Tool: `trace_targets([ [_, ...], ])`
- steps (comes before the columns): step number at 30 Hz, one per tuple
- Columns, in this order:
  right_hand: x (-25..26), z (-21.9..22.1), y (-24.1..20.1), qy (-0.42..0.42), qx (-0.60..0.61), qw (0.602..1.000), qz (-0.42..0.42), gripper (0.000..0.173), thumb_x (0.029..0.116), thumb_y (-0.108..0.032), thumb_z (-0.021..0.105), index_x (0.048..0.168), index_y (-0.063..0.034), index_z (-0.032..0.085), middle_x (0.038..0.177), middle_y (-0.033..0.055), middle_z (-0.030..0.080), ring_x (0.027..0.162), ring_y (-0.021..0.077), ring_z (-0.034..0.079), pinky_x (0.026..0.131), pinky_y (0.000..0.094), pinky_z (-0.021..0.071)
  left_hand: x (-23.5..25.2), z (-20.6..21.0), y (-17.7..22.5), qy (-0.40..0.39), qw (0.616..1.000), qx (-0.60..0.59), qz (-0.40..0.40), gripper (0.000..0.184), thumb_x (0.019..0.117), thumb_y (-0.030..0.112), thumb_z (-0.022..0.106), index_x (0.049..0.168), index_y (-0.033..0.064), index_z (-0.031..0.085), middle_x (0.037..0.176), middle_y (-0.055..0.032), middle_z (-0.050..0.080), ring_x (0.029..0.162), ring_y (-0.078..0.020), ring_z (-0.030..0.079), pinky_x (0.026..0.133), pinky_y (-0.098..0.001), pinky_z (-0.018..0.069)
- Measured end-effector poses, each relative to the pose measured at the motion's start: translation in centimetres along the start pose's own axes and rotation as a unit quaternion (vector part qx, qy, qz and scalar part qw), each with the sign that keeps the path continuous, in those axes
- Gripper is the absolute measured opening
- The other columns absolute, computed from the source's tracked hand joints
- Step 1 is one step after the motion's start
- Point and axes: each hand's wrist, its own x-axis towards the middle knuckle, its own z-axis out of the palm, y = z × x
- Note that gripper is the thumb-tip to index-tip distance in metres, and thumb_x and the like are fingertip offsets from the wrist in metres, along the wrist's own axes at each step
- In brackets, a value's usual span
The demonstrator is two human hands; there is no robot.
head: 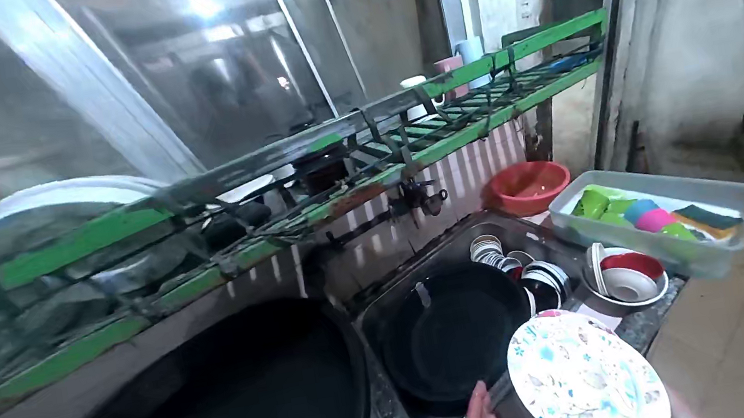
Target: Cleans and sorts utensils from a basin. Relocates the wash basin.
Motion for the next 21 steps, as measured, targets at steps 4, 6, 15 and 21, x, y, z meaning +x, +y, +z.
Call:
trace_targets([
  [4, 6.5, 1.1, 0.0, -0.004, -0.024, 0.999, 0.037, 0.053, 0.1126, -0.035, 0.016, 0.125, -0.0055, 0.058, 0.099, 0.0117, 0.074, 0.090, 0.0200, 0.073, 0.078, 0.0417, 0.0625, 9.6, 1.7, -1.1, 0.067, 0.970, -0.199, -0.124, 0.066, 0.1093, 0.057, 0.022, 0.151, 0.0114, 0.044, 0.138, -0.0150, 0.063, 0.124, -0.0316, 0.063, 0.099, -0.0565, 0.0549],
  [6, 9.4, 3.5, -1.2, 0.011, -0.083, 0.995, 0.060, 0.052, 0.1130, -0.032, 0.014, 0.112, -0.0071, 0.059, 0.085, 0.0060, 0.073, 0.078, 0.0137, 0.072, 0.069, 0.0346, 0.0628, 13.1, 2.3, -2.1, 0.087, 0.938, -0.315, -0.116, 0.060, 0.1113, 0.051, 0.015, 0.136, 0.0100, 0.052, 0.115, -0.0127, 0.071, 0.107, -0.0266, 0.070, 0.090, -0.0490, 0.0590],
  [15, 27.8, 8.9, -3.2, -0.065, -0.208, 0.968, 0.123, 0.039, 0.1122, -0.024, 0.029, 0.124, -0.0026, 0.059, 0.102, 0.0134, 0.071, 0.092, 0.0225, 0.071, 0.080, 0.0426, 0.0606, 27.0, 4.0, -1.0, 0.246, 0.930, -0.270, 0.041, 0.035, 0.1105, 0.009, 0.025, 0.137, -0.0021, 0.045, 0.115, -0.0141, 0.065, 0.103, -0.0173, 0.067, 0.089, -0.0380, 0.0597],
  [21, 39.1, 11.1, -3.8, -0.049, -0.240, 0.946, 0.211, 0.066, 0.1098, -0.055, 0.019, 0.138, -0.0056, 0.054, 0.117, 0.0193, 0.070, 0.104, 0.0329, 0.070, 0.085, 0.0548, 0.0585, 38.0, 3.0, -0.8, 0.298, 0.901, -0.306, -0.072, 0.053, 0.1137, 0.040, 0.017, 0.139, 0.0060, 0.050, 0.116, -0.0206, 0.067, 0.097, -0.0327, 0.068, 0.074, -0.0514, 0.0580],
])
